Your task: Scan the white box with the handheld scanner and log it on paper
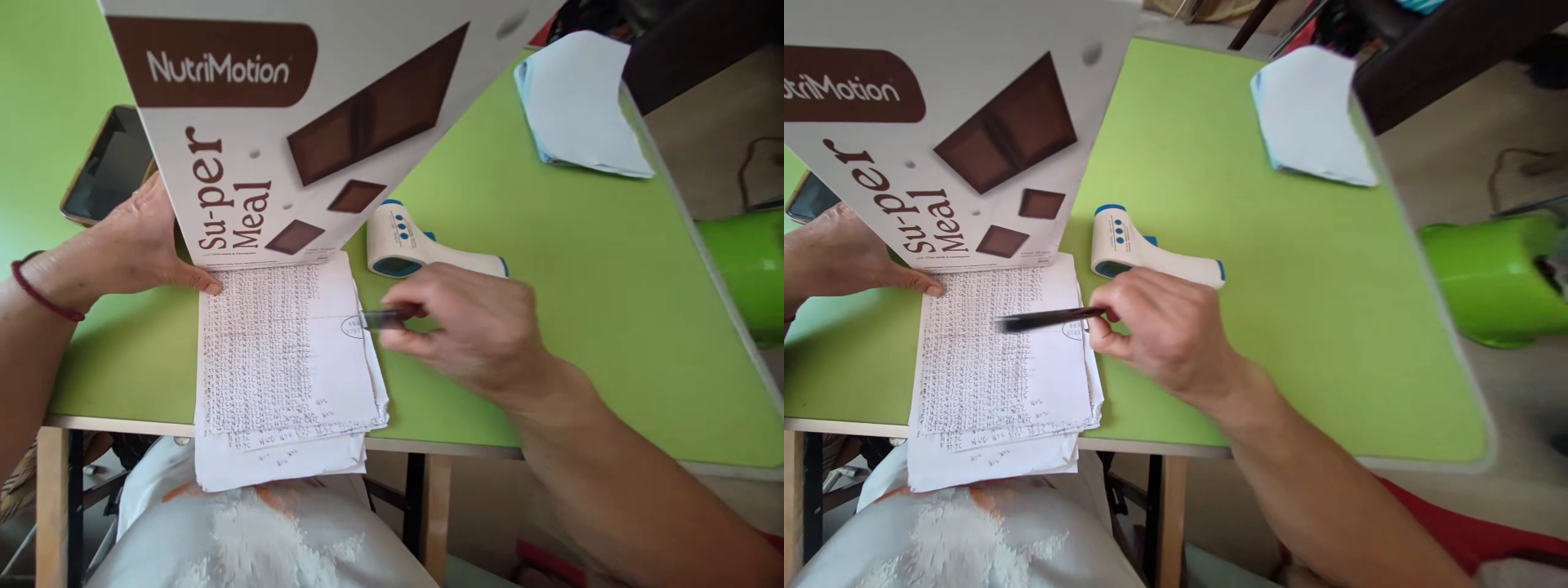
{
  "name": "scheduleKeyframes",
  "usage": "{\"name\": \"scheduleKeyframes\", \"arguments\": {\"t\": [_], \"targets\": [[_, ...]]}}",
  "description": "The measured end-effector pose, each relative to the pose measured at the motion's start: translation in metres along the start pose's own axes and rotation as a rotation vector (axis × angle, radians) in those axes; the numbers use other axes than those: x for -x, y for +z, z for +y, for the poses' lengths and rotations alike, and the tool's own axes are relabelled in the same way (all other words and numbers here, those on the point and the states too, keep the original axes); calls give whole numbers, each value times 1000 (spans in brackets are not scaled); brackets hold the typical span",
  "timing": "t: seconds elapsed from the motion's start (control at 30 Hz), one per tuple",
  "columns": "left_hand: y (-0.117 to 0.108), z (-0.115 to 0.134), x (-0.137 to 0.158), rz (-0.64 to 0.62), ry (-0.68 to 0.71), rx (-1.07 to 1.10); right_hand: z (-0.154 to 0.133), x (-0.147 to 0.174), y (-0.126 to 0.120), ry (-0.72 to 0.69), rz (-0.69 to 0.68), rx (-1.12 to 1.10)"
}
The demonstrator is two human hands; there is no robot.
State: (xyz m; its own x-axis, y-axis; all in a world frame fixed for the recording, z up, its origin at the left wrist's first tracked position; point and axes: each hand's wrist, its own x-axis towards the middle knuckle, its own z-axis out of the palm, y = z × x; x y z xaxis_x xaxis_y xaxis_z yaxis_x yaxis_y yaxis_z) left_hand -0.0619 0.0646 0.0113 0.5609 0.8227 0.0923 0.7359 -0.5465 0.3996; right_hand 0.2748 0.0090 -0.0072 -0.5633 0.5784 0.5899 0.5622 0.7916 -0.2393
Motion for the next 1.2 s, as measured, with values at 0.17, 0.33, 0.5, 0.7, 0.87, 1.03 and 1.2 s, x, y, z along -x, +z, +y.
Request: {"name": "scheduleKeyframes", "arguments": {"t": [0.17, 0.33, 0.5, 0.7, 0.87, 1.03, 1.2], "targets": [[1, 1, -1, -27, -4, 40, -20, -16, -3, 432, 108, -412], [3, -4, 0, -17, -2, -5, -26, -16, 31, 487, 141, -535], [3, -7, 0, 4, 19, -9, -23, -12, 44, 448, 169, -494], [2, -7, -1, -25, -3, -17, -22, -12, 42, 404, 133, -517], [2, -6, -2, -31, -9, -9, -22, -11, 44, 366, 111, -519], [4, -10, -1, 12, 56, -34, -24, -13, 43, 352, 90, -474], [4, -12, 0, 4, 53, -52, -25, -13, 43, 359, 92, -485]]}}
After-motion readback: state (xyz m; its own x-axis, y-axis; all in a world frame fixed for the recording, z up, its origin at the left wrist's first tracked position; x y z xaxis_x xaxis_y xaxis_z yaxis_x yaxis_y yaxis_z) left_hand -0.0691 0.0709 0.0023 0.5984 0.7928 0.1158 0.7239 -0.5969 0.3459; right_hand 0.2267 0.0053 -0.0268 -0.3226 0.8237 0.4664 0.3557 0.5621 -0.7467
